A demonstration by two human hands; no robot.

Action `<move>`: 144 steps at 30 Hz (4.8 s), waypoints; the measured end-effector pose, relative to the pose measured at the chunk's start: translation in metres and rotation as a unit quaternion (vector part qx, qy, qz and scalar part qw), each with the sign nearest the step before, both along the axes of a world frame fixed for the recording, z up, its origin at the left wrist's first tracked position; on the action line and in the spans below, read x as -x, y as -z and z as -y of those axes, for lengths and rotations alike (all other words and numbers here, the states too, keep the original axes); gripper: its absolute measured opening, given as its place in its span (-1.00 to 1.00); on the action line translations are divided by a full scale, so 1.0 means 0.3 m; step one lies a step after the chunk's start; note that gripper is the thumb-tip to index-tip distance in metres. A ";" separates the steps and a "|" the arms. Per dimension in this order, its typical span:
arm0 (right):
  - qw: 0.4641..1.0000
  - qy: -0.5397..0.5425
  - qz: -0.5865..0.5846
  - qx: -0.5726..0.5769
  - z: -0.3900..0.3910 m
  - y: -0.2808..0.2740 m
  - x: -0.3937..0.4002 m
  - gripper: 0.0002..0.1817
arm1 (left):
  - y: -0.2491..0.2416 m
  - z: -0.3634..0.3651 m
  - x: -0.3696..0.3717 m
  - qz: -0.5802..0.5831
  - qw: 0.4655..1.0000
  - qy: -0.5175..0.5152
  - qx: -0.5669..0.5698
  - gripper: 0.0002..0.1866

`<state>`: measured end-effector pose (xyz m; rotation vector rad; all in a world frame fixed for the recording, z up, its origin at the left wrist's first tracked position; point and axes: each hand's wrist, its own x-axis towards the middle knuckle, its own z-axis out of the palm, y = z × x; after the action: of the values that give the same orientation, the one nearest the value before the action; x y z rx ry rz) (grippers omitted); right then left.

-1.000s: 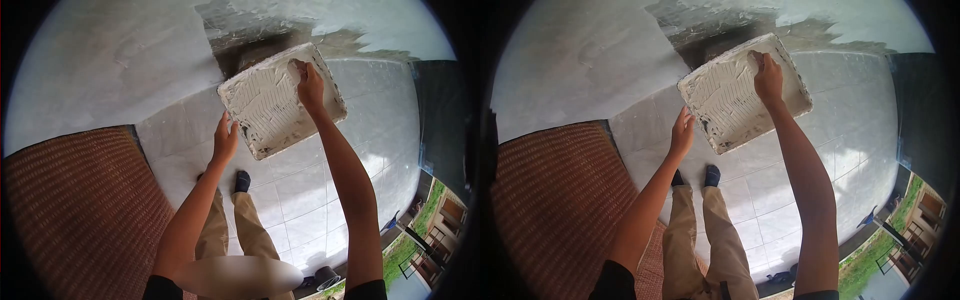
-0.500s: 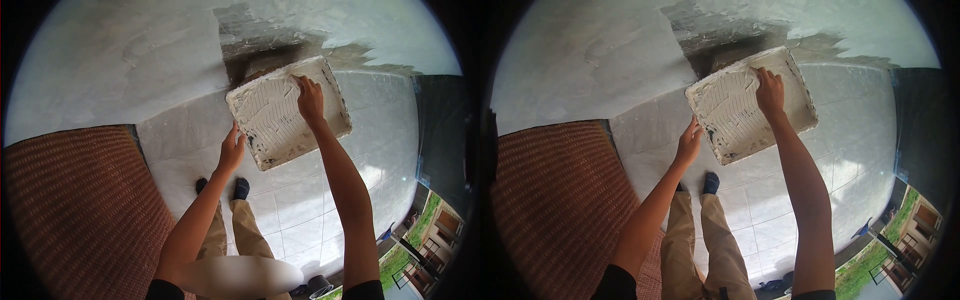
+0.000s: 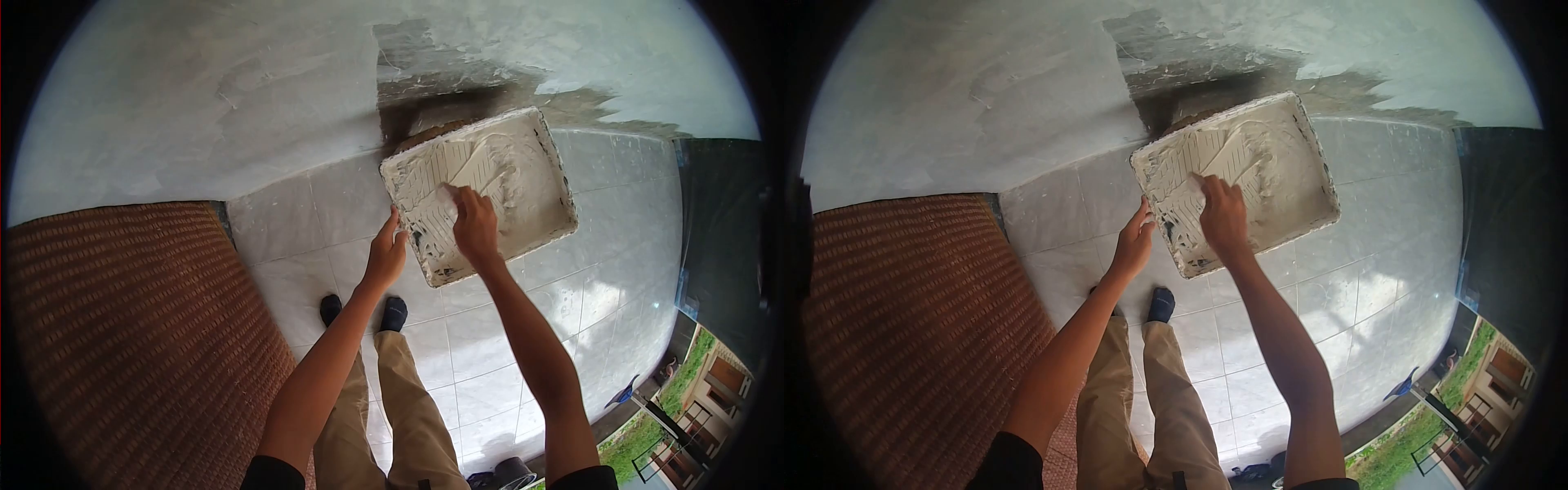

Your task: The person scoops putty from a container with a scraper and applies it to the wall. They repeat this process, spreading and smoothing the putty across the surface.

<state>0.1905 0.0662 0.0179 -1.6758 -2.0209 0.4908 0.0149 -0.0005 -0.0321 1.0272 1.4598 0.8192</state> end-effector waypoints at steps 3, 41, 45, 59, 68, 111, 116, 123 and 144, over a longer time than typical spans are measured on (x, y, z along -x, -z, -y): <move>0.999 0.034 -0.013 0.036 0.050 0.007 0.056 -0.86 | 0.017 0.004 0.001 0.012 1.000 -0.007 -0.015 -0.38; 0.892 0.155 -0.356 0.233 0.056 0.155 -0.047 -0.73 | 0.035 0.001 -0.013 0.134 0.989 -0.055 0.042 -0.42; 0.956 0.202 -0.191 0.094 -0.071 0.154 -0.127 -0.69 | 0.033 0.006 -0.012 0.117 0.991 -0.057 0.033 -0.43; 0.967 0.143 -0.178 0.116 -0.043 0.054 -0.001 -0.74 | 0.026 0.016 -0.016 0.129 0.989 -0.057 0.041 -0.42; 0.953 0.144 -0.216 0.154 0.065 0.124 0.092 -0.77 | 0.078 0.028 -0.017 0.132 0.989 -0.055 0.032 -0.40; 0.593 -0.176 -0.786 0.008 -0.184 -1.733 0.101 -0.52 | -1.933 -0.323 0.355 -0.010 0.872 -0.043 -0.487 -0.52; 0.611 -0.273 -0.741 -0.060 -0.174 -2.148 0.289 -0.50 | -2.302 -0.265 0.580 -0.051 0.811 -0.096 -0.575 -0.52; 0.647 -0.336 -0.677 -0.102 -0.120 -2.566 0.678 -0.54 | -2.648 -0.142 0.997 -0.092 0.734 -0.156 -0.655 -0.52; 0.757 -0.290 -0.415 -0.412 -0.024 -3.304 1.605 -0.71 | -3.144 -0.135 1.787 -0.274 0.598 -0.230 -0.717 -0.50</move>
<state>-0.2909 0.0734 1.0090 -0.1764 -1.5944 0.3426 -0.5211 0.0399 0.9111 2.2639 1.3814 2.4392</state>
